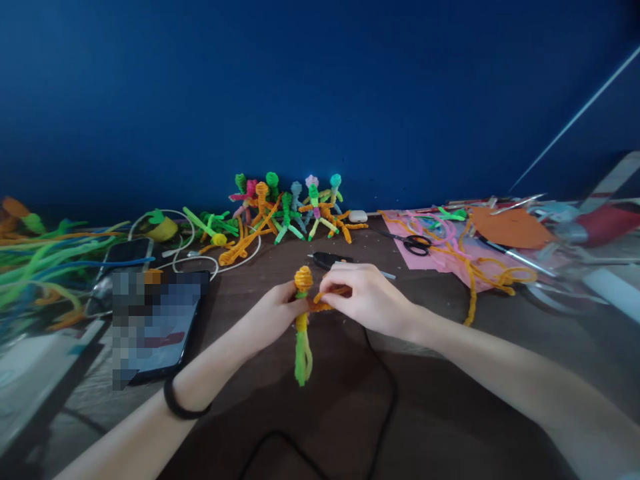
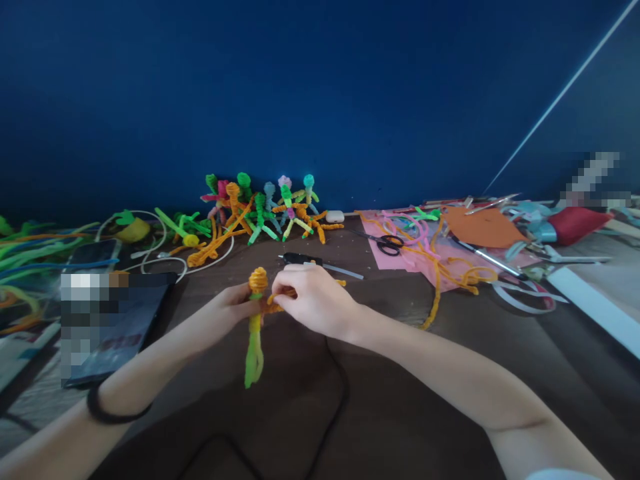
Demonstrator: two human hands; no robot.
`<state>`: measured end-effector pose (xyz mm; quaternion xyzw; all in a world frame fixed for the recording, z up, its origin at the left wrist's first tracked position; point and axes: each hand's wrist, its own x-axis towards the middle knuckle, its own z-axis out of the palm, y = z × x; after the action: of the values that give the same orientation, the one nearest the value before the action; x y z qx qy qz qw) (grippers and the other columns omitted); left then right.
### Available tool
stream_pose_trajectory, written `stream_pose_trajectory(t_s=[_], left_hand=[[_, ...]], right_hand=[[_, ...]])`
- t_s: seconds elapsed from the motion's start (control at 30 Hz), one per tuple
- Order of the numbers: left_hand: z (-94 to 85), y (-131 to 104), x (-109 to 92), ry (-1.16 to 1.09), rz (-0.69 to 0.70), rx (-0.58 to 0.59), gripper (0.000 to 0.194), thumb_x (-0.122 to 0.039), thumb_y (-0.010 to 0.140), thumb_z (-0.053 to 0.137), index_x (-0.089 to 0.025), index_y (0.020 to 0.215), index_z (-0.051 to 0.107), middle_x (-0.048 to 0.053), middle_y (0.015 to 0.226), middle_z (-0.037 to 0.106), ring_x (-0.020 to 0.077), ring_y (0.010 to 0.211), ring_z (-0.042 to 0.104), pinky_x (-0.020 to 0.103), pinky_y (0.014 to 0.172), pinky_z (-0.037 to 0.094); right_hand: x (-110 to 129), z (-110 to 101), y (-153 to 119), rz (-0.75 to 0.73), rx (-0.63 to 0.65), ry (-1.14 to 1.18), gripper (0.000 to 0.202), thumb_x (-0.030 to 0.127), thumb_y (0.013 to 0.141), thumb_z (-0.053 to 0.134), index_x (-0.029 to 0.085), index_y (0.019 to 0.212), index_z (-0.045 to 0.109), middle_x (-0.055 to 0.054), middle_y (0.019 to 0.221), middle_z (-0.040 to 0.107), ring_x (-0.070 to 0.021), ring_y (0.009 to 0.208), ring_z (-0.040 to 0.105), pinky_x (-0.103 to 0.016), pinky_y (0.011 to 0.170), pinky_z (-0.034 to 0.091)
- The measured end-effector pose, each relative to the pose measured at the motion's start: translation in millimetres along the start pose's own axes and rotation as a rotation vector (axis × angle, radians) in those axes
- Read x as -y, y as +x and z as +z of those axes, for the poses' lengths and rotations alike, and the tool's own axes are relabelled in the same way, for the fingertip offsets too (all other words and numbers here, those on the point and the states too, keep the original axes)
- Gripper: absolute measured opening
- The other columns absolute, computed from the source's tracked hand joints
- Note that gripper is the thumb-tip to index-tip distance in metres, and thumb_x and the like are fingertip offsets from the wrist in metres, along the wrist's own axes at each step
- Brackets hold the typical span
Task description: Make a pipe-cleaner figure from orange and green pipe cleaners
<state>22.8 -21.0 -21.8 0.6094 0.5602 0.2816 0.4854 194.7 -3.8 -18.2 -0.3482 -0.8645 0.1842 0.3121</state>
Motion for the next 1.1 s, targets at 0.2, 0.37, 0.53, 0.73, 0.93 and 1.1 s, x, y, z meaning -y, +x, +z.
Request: stream_pose_trajectory(t_s=[0.2,0.37,0.53,0.73,0.93,1.1], left_hand=[[0.9,3,2,0.07,0.097,-0.06,0.016,-0.029,0.071,0.048,-0.016,0.063,0.049,-0.004,0.058,0.043,0.0121,0.057,0.041,0.025,0.054,0.033],[-0.5,2,-1,0.005,0.073,-0.186,0.018,-0.03,0.072,0.05,-0.016,0.061,0.047,-0.003,0.058,0.043,0.0118,0.057,0.04,0.025,0.054,0.033],[-8.0,4,-3,-0.221,0.058,-0.257,0.015,-0.029,0.07,0.055,-0.015,0.066,0.052,-0.003,0.063,0.049,0.0116,0.062,0.046,0.024,0.06,0.036],[-10.5,1,-8,-0.391,0.023,-0.165,0.015,-0.029,0.067,0.062,-0.016,0.074,0.059,0.0,0.073,0.06,0.0153,0.074,0.056,0.026,0.071,0.04],[-6.5,-8,-15,-0.261,-0.033,-0.009,0.012,-0.027,0.065,0.064,-0.016,0.069,0.062,0.0,0.072,0.06,0.0172,0.075,0.056,0.028,0.072,0.041],[-4.1,-6,-10,-0.203,-0.075,0.142,0.021,-0.028,0.064,0.065,-0.015,0.081,0.064,0.002,0.078,0.063,0.0193,0.079,0.057,0.031,0.075,0.04]], right_hand=[[9,8,-8,-0.186,-0.011,-0.282,0.02,0.015,0.085,0.043,0.012,0.075,0.06,-0.005,0.073,0.057,-0.0138,0.071,0.054,-0.024,0.065,0.042],[12,15,-13,-0.175,0.005,-0.335,0.024,0.019,0.088,0.04,0.012,0.081,0.062,-0.006,0.075,0.06,-0.0158,0.072,0.058,-0.026,0.064,0.045],[7,16,-7,-0.11,0.016,-0.087,0.02,0.018,0.085,0.046,0.015,0.096,0.062,-0.006,0.091,0.065,-0.0153,0.082,0.061,-0.025,0.071,0.047],[-7,12,0,0.14,0.147,0.363,0.015,0.014,0.078,0.054,0.015,0.084,0.068,-0.002,0.082,0.069,-0.0126,0.074,0.063,-0.023,0.071,0.047],[-19,12,4,0.309,0.254,0.502,0.017,0.024,0.071,0.06,0.011,0.077,0.068,-0.003,0.071,0.066,-0.0119,0.063,0.058,-0.021,0.056,0.043],[-16,9,5,0.288,0.198,0.452,0.013,0.021,0.069,0.06,0.011,0.073,0.068,-0.003,0.07,0.066,-0.0121,0.065,0.057,-0.022,0.06,0.043]])
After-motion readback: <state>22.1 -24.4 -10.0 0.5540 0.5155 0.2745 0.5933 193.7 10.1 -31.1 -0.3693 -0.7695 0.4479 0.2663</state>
